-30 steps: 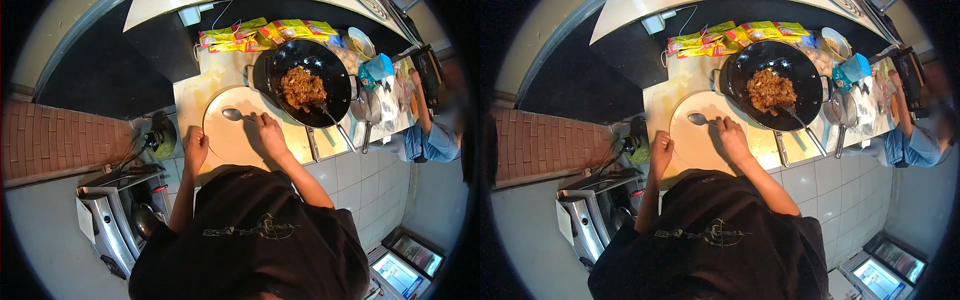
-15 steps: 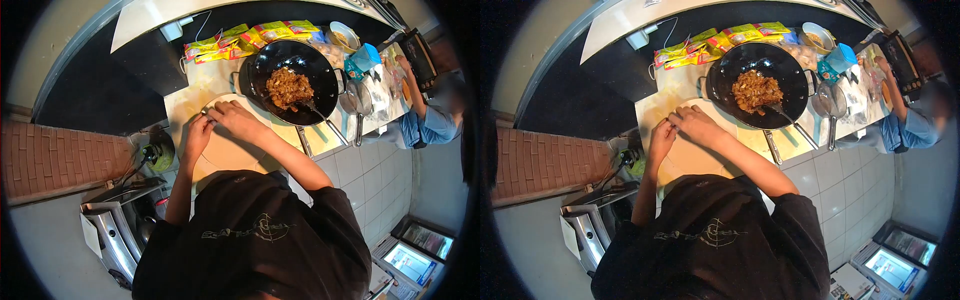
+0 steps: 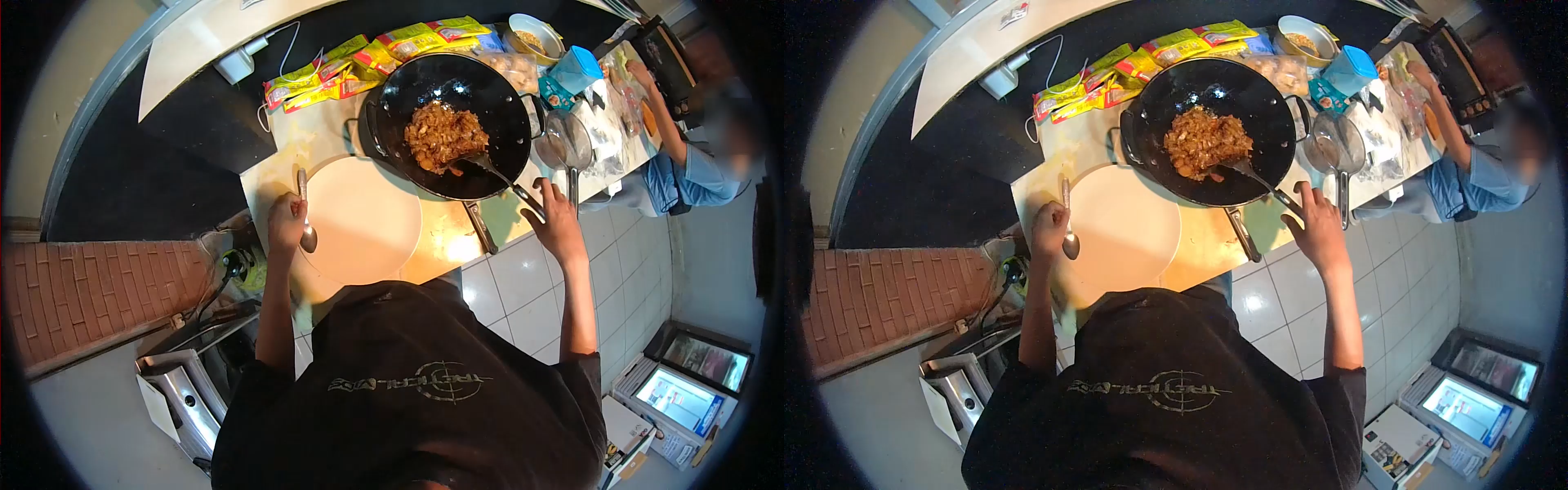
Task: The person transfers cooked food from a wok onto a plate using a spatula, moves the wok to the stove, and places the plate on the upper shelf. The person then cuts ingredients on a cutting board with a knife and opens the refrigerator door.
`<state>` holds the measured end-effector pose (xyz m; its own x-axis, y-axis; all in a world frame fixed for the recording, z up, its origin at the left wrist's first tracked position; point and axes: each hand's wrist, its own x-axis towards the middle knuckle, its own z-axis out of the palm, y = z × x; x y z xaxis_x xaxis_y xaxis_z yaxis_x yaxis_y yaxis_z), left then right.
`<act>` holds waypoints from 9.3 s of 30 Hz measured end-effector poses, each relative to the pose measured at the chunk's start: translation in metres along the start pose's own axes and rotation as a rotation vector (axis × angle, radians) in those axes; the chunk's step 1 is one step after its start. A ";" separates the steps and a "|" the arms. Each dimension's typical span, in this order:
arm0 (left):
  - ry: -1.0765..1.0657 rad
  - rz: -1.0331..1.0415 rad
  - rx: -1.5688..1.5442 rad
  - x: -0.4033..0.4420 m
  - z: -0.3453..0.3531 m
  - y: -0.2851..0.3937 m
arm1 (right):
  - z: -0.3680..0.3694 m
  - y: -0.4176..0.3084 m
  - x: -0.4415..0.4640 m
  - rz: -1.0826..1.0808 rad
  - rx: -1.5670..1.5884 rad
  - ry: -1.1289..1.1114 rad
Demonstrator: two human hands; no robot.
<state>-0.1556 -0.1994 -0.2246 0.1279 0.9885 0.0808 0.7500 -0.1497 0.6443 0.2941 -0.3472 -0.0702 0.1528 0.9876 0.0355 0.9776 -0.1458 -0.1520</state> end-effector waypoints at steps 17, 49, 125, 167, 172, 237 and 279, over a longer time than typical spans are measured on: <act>-0.107 0.172 -0.076 0.106 0.034 0.150 | 0.013 -0.012 -0.012 0.023 0.068 0.057; -0.230 0.154 -0.234 0.149 0.026 0.123 | -0.050 -0.070 0.179 -0.170 -0.636 -0.506; 0.048 -0.087 -0.425 0.017 -0.020 0.004 | -0.038 0.021 0.096 0.130 0.424 -0.361; 0.333 -0.273 -0.042 -0.053 0.007 -0.039 | -0.122 -0.030 0.076 0.408 0.414 -0.105; 0.328 -0.232 -0.070 -0.051 0.006 -0.033 | -0.124 -0.021 0.076 0.253 0.367 -0.142; 0.470 -0.127 -0.231 -0.048 -0.001 -0.034 | 0.032 -0.154 0.004 -0.286 -0.048 -0.243; 0.432 -0.125 -0.186 -0.048 0.000 -0.032 | 0.043 -0.144 -0.029 -0.407 -0.070 0.043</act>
<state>-0.1857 -0.2417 -0.2488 -0.2667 0.9230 0.2773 0.6089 -0.0617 0.7908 0.1424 -0.3520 -0.0918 -0.2442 0.9622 0.1206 0.9666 0.2515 -0.0494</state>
